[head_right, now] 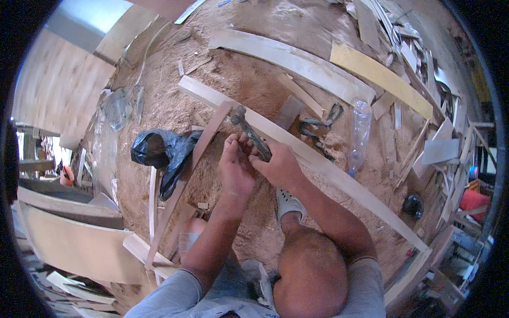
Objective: The person constructs a wooden frame by positioning wooden boards together and hammering nails into the wood.
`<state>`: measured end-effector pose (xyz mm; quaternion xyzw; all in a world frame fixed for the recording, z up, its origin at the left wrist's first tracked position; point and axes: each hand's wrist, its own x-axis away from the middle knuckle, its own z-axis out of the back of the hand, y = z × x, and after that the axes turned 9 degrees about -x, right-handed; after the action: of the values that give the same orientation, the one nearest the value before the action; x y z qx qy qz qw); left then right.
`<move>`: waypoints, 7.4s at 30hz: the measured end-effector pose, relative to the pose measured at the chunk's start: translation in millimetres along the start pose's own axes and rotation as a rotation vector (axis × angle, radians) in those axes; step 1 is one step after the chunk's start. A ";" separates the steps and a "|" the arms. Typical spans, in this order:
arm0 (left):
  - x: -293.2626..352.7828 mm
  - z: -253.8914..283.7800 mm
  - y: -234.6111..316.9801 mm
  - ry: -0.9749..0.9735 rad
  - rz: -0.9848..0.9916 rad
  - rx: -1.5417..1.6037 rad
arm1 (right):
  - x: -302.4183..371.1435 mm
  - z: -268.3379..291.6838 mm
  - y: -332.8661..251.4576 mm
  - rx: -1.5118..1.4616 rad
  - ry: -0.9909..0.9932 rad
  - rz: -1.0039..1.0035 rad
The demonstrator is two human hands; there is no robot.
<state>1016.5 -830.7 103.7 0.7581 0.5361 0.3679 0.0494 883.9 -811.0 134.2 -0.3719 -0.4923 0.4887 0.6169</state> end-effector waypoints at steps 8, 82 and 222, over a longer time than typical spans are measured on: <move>-18.0 60.9 7.7 0.011 -0.058 -0.278 | -11.0 6.1 1.1 0.095 -0.018 -0.016; -104.3 31.1 17.7 0.021 -0.641 -1.167 | -38.8 63.3 23.3 -0.363 0.145 -0.091; -6.7 -17.2 -14.5 -0.221 -0.235 -0.373 | 2.5 3.9 22.5 -0.086 0.157 0.173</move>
<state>993.7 -835.8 106.0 0.7039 0.5348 0.3671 0.2894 874.9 -803.1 114.6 -0.4764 -0.4289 0.4880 0.5925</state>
